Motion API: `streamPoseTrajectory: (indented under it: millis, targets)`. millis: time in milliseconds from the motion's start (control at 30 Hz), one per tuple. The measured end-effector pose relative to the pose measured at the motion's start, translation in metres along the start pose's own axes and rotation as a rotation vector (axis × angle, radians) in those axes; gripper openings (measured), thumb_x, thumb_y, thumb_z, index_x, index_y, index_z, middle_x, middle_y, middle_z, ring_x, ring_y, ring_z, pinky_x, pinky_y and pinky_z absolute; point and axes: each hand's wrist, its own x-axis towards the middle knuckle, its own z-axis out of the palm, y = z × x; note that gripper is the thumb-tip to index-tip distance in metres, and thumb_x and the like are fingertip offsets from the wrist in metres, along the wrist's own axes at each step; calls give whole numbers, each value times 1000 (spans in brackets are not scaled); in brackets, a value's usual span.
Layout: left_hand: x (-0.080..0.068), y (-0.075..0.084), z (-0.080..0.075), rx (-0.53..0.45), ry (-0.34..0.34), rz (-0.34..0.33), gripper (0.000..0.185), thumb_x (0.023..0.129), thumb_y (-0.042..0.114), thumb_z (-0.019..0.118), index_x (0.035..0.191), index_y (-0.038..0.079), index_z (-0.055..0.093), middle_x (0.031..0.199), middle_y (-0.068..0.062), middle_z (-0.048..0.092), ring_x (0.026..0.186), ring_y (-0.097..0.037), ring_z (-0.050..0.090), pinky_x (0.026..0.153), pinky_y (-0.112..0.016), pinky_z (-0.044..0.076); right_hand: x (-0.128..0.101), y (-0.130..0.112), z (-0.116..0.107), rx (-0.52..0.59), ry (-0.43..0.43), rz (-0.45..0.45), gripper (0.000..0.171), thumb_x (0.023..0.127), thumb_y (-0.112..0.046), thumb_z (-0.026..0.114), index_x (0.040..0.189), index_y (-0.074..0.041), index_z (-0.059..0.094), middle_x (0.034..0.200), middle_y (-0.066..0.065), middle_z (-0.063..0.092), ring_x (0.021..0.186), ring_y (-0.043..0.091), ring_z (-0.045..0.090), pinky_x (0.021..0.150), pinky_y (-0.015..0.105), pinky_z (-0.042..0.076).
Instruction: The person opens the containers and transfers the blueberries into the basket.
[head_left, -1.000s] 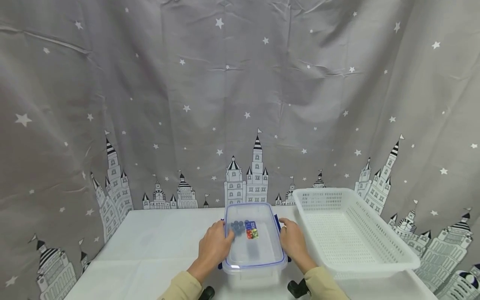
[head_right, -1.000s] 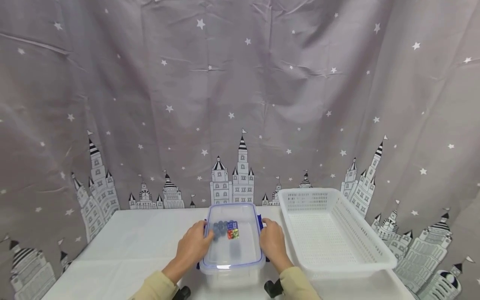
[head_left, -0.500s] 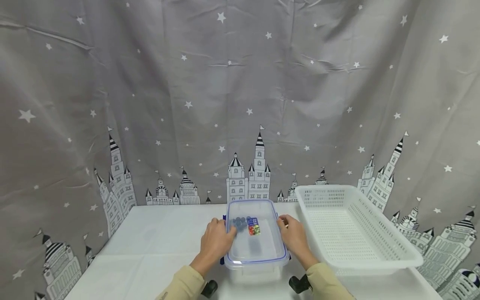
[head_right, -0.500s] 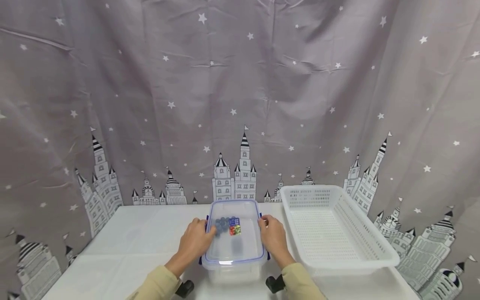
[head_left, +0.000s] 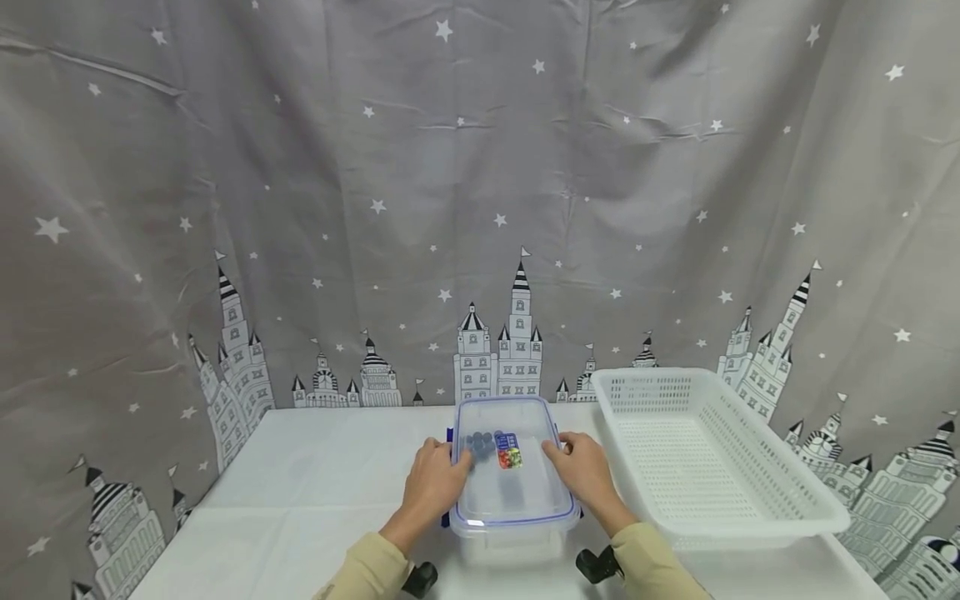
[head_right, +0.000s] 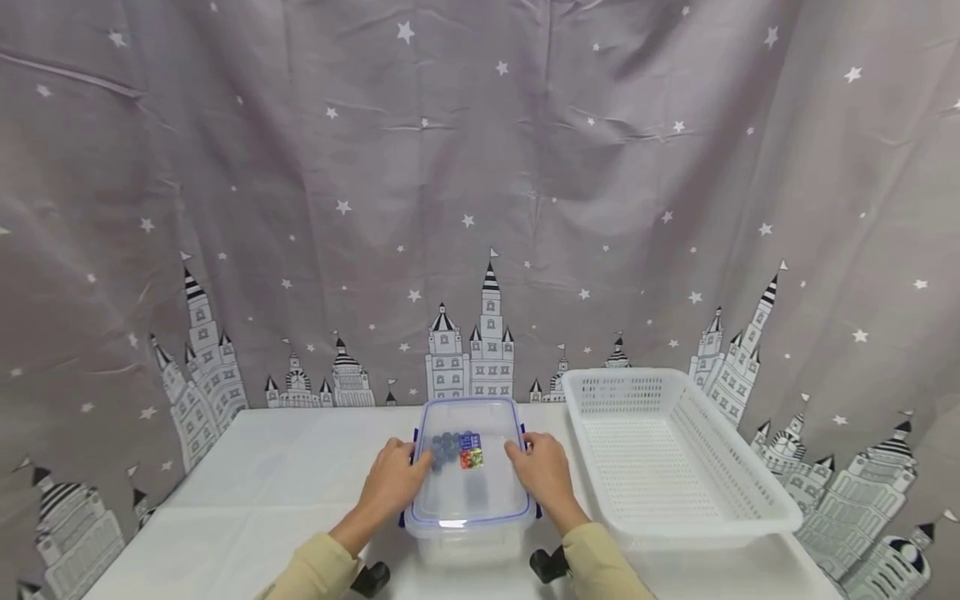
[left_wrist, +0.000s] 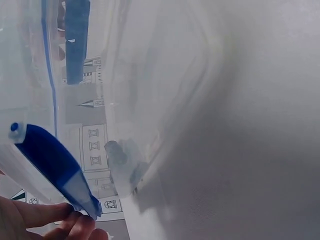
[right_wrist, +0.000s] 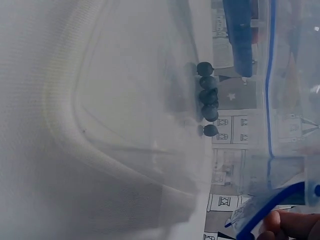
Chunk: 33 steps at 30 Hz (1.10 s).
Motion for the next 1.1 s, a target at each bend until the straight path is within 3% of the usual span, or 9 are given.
streamPoseTrajectory:
  millis: [233,400,833,1100]
  targets:
    - [0,-1,2,-63,-20,-10,46,95,34,57,116,-5,71,112,-15,58,100,-27,53,84,-47,50,2,1,0,12,-8,-16,47,94,-29,65,122,9,67,89,8,63,81,19,56,70,33,51]
    - [-1,0,3,-88,-3,10,48,95,33,57,120,-6,69,116,-17,58,107,-30,54,92,-50,49,2,4,1,14,5,-58,41,94,-25,65,117,8,70,80,6,59,75,18,52,65,30,44]
    - [1,0,7,-56,28,28,46,94,32,58,117,-7,70,117,-18,59,108,-30,55,95,-50,49,0,6,0,46,21,-91,41,95,-23,64,119,10,69,75,6,55,68,16,47,59,28,38]
    - [-2,0,5,-79,31,21,48,95,33,58,118,-7,69,117,-17,58,107,-29,55,94,-49,49,-2,4,1,64,31,-97,38,94,-21,65,117,10,70,77,5,55,71,16,48,61,28,40]
